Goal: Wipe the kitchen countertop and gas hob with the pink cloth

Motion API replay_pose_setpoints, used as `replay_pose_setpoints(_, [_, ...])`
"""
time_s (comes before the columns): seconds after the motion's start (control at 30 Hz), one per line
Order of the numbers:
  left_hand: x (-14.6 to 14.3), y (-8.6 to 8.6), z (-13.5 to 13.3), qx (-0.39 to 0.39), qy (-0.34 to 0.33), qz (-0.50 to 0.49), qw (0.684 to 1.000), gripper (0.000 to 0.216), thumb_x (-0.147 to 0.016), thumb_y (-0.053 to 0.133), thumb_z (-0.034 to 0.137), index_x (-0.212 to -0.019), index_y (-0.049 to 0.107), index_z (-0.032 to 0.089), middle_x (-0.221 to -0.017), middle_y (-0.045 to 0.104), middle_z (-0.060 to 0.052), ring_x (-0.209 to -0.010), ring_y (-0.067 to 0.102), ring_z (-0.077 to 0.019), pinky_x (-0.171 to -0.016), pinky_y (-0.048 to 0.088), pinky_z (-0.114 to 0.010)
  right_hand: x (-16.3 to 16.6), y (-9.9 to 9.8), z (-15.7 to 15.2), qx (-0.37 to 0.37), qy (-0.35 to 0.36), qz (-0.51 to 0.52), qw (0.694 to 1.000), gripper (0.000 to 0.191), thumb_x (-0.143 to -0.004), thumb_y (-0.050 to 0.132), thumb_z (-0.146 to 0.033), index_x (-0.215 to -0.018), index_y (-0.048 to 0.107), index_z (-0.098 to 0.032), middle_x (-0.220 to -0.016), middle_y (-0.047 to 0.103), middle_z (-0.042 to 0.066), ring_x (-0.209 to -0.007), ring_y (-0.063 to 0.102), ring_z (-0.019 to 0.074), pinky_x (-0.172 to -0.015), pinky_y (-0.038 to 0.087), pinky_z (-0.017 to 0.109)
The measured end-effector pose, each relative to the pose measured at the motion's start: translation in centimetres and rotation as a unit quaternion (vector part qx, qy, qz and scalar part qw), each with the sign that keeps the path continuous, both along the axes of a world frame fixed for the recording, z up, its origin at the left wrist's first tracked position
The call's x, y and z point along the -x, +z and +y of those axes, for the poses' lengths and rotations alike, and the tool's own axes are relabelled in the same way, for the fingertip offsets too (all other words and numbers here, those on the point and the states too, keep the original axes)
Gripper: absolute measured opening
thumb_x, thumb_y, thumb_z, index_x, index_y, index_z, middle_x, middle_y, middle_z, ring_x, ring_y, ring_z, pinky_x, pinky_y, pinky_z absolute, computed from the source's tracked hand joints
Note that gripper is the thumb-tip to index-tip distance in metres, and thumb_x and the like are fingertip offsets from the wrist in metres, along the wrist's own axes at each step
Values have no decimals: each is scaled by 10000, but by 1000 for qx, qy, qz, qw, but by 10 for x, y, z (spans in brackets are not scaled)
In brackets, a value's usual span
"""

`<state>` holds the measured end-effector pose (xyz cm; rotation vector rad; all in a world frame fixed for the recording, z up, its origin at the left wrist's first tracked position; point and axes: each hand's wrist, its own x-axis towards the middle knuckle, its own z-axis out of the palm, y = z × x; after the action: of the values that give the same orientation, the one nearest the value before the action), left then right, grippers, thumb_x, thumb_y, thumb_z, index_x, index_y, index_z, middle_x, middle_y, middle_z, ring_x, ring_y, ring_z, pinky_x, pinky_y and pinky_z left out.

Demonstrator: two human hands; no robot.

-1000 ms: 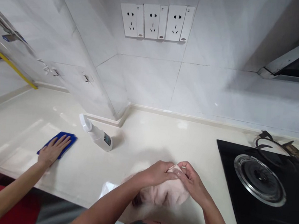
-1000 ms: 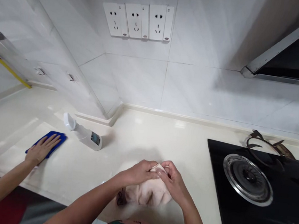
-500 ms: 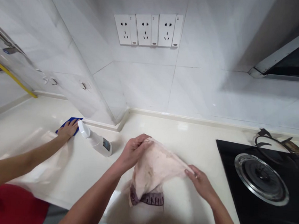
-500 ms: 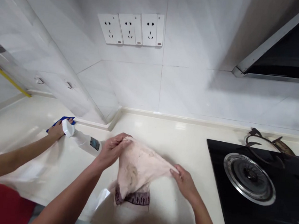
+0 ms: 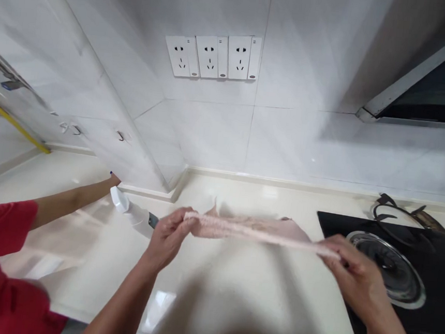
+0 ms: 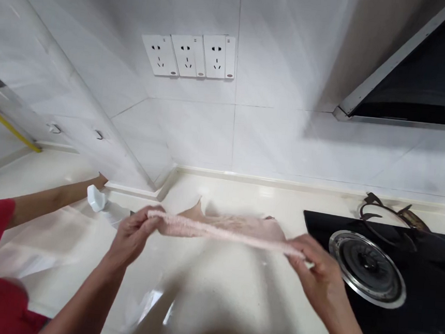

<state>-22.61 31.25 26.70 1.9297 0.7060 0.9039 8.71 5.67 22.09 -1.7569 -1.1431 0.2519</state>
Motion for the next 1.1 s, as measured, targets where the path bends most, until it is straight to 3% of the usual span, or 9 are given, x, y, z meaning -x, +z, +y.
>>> replay_pose_setpoints(0.17, [52, -103, -47, 162, -74, 208, 962, 594, -947, 471, 743, -671, 538, 221, -712, 563, 9, -716, 526, -162, -714, 466, -282, 46, -118, -64, 212, 40, 103, 971, 411, -837, 638, -721, -817, 816, -351, -899, 763, 78, -921, 712, 316, -871, 577, 435])
replay_pose_setpoints(0.27, [79, -141, -76, 224, -148, 294, 917, 596, -904, 489, 790, -721, 591, 233, -758, 606, 3, -782, 555, -187, -749, 473, -290, 71, -163, -93, 273, 43, 146, 950, 411, -744, 706, -750, -828, 825, -365, -972, 795, 75, -1020, 724, 376, -933, 582, 477])
replay_pose_setpoints(0.33, [90, -151, -82, 254, -180, 315, 897, 575, -904, 501, 778, -742, 598, 235, -775, 611, 7, -797, 558, -191, -750, 464, -290, 80, -165, -101, 296, 103, 188, 931, 380, -820, 676, -703, -820, 810, -348, -944, 793, 55, -996, 731, 345, -935, 577, 430])
replay_pose_setpoints(0.43, [87, -151, -71, 260, -152, 306, 903, 591, -912, 467, 780, -708, 538, 229, -741, 566, 17, -758, 524, -179, -716, 438, -292, 74, -145, -90, 303, 143, 209, 919, 426, -918, 585, -670, -824, 765, -295, -860, 764, 30, -877, 718, 282, -847, 566, 359])
replay_pose_setpoints(0.6, [32, -145, -13, 192, -15, 231, 954, 599, -861, 498, 798, -661, 480, 233, -665, 517, 28, -703, 502, -168, -673, 431, -293, 26, -120, -18, 242, 61, 140, 958, 472, -909, 557, -699, -802, 704, -263, -819, 731, 19, -830, 680, 252, -774, 537, 343])
replay_pose_setpoints(0.77, [-20, -164, 35, 148, 88, 178, 969, 535, -886, 453, 723, -948, 636, 225, -972, 675, -48, -908, 627, -206, -867, 513, -349, -11, -137, 44, 176, -76, 65, 979, 535, -893, 490, -668, -1129, 714, -243, -1183, 708, 91, -1055, 672, 280, -1003, 517, 448])
replay_pose_setpoints(0.9, [4, -191, 22, 130, 141, 168, 967, 599, -805, 522, 723, -1098, 656, 218, -1137, 678, -114, -981, 665, -241, -926, 545, -415, -8, -174, 10, 181, -123, 61, 974, 612, -831, 491, -713, -1141, 698, -227, -1217, 670, 134, -992, 686, 288, -997, 535, 509])
replay_pose_setpoints(1.03, [60, -218, -13, 153, 165, 190, 956, 633, -747, 589, 716, -1108, 677, 204, -1081, 695, -120, -846, 685, -244, -823, 589, -441, 0, -213, -62, 229, -201, 86, 949, 679, -744, 501, -807, -1051, 676, -226, -1072, 718, 168, -958, 708, 347, -942, 561, 552])
replay_pose_setpoints(1.1, [76, -229, -25, 178, 174, 206, 946, 668, -752, 588, 713, -1155, 673, 187, -1044, 714, -110, -825, 698, -239, -821, 596, -433, 3, -224, -79, 269, -216, 107, 933, 632, -775, 497, -806, -1041, 656, -255, -1073, 742, 153, -1000, 719, 353, -921, 564, 527])
